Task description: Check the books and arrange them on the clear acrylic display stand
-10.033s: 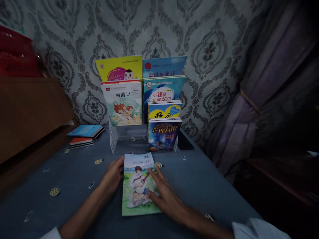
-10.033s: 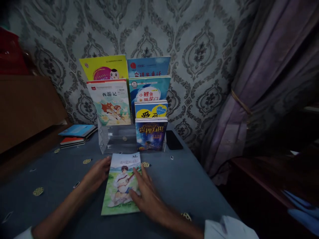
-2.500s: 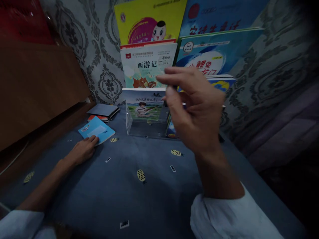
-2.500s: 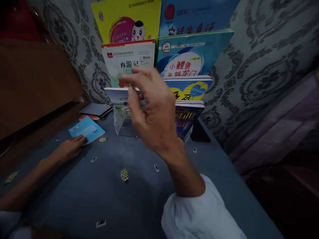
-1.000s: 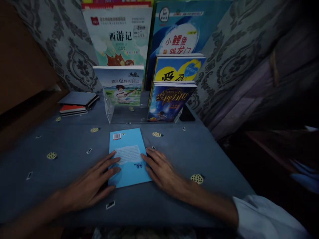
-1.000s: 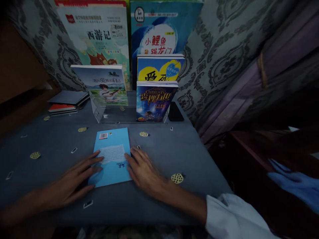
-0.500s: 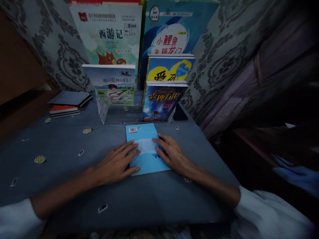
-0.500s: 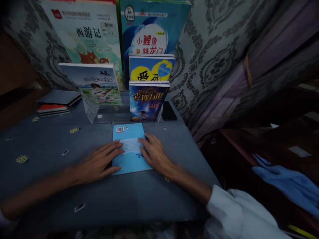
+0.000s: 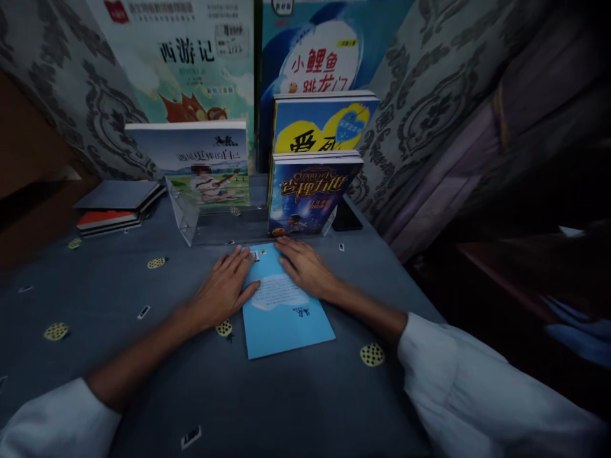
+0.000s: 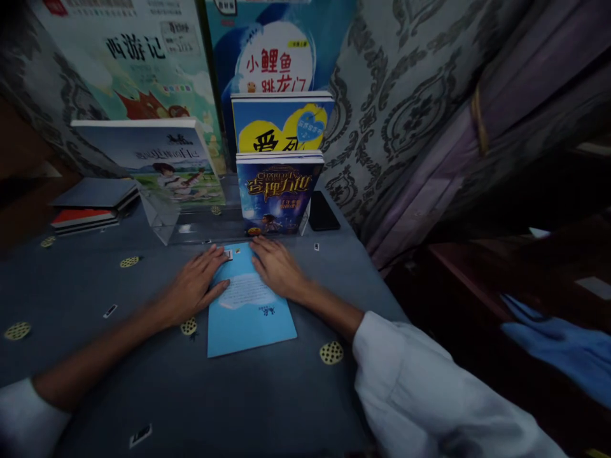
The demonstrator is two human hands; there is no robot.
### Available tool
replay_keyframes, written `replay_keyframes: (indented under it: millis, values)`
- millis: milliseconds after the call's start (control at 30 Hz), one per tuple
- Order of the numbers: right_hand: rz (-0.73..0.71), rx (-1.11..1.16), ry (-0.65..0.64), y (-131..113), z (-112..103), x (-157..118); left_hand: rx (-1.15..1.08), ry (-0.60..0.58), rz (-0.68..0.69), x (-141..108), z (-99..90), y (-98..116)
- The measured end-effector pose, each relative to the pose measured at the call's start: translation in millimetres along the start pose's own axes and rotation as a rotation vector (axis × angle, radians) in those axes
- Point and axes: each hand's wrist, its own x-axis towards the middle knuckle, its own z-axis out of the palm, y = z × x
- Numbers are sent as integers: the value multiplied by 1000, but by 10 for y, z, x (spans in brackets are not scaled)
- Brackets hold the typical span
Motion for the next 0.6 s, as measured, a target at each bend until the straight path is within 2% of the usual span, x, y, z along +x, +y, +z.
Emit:
replay_keyframes:
  millis: [133, 333, 467, 600]
  values:
    - [13, 38, 44, 170, -38, -136, -12, -53, -1, 25, -25, -21]
    - [12, 83, 48, 181, -35, -157, 23, -159, 17, 95, -109, -95]
    - [7, 134, 31, 191, -73, -144, 58, -235, 87, 170, -149, -104]
    - [5, 183, 25, 214, -94, -130, 32, -306, 219, 282, -124, 64]
